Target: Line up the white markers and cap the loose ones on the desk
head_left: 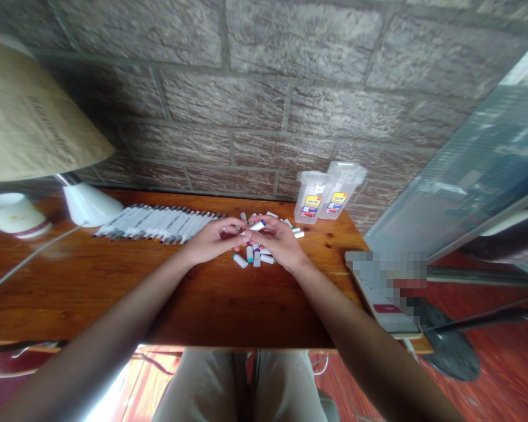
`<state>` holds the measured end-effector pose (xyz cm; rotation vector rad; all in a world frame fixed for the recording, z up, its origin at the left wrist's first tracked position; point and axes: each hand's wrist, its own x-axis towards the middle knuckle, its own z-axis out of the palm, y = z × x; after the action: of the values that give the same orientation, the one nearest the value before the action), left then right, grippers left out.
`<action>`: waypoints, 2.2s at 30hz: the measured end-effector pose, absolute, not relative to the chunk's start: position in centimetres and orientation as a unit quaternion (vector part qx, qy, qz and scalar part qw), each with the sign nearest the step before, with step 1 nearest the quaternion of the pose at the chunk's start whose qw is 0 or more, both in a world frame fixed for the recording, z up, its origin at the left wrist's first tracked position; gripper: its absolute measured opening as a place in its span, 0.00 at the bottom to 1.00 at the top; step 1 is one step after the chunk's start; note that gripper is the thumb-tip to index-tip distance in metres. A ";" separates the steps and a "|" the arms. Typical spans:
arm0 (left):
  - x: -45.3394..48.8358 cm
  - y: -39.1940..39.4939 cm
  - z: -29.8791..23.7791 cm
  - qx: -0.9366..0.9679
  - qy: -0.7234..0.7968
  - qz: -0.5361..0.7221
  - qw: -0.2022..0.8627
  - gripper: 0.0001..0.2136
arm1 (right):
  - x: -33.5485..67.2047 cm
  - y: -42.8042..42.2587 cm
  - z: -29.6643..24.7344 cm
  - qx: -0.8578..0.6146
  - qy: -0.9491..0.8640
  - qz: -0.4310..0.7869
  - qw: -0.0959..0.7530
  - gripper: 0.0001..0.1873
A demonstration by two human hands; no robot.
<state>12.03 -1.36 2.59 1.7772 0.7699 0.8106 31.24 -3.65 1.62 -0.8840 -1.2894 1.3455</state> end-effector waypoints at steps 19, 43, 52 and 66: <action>11.8 -1.2 2.8 0.750 0.342 0.306 0.476 0.18 | 32.5 -2.7 2.9 -0.376 -0.352 0.538 0.667 0.19; 11.8 -1.4 3.0 0.764 0.322 0.310 0.466 0.17 | 31.8 -3.2 2.5 -0.355 -0.389 0.631 0.570 0.19; 11.8 -1.1 2.6 0.766 0.308 0.310 0.472 0.18 | 31.8 -3.9 3.7 -0.274 -0.411 0.694 0.524 0.29; 11.9 -1.3 2.6 0.774 0.318 0.308 0.453 0.17 | 32.0 -4.1 4.2 -0.272 -0.422 0.707 0.498 0.44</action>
<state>11.87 -1.25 2.63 1.9104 0.7856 0.7612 32.04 -4.07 4.17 -0.6585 -1.0213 1.7107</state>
